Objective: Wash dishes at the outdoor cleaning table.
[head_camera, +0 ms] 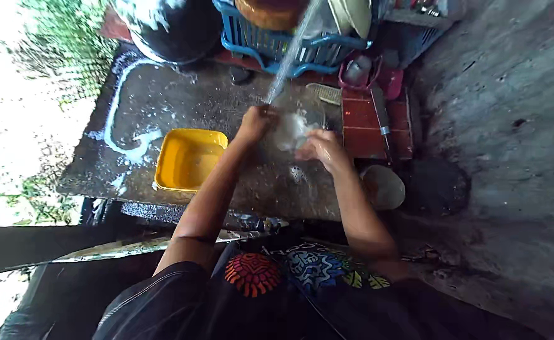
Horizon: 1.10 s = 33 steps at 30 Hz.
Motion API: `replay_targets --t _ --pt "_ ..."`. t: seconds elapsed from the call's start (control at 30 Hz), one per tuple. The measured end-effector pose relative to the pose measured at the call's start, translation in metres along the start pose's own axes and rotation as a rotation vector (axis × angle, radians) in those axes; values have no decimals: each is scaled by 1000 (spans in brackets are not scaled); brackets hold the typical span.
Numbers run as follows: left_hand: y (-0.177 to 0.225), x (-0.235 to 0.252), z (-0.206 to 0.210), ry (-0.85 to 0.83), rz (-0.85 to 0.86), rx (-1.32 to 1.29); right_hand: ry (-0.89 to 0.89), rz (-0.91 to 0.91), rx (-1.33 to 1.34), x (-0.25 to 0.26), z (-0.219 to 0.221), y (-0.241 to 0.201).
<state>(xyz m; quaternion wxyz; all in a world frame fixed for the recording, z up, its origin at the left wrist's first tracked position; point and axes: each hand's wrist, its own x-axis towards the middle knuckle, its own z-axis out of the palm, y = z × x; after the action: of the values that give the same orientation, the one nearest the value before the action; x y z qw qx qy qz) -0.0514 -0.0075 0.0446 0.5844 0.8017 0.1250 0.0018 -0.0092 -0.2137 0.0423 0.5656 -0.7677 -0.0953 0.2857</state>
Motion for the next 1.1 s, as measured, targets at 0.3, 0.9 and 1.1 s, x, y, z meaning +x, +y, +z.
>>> replay_targets --t 0.3,0.9,1.1 --pt "49 62 -33 205 142 286 -146 93 570 143 52 -16" --pt "-11 89 16 256 -59 -717 372 -829 -390 132 8 -53" --pt "-3 80 -1 326 479 124 211 -255 401 160 23 -35"
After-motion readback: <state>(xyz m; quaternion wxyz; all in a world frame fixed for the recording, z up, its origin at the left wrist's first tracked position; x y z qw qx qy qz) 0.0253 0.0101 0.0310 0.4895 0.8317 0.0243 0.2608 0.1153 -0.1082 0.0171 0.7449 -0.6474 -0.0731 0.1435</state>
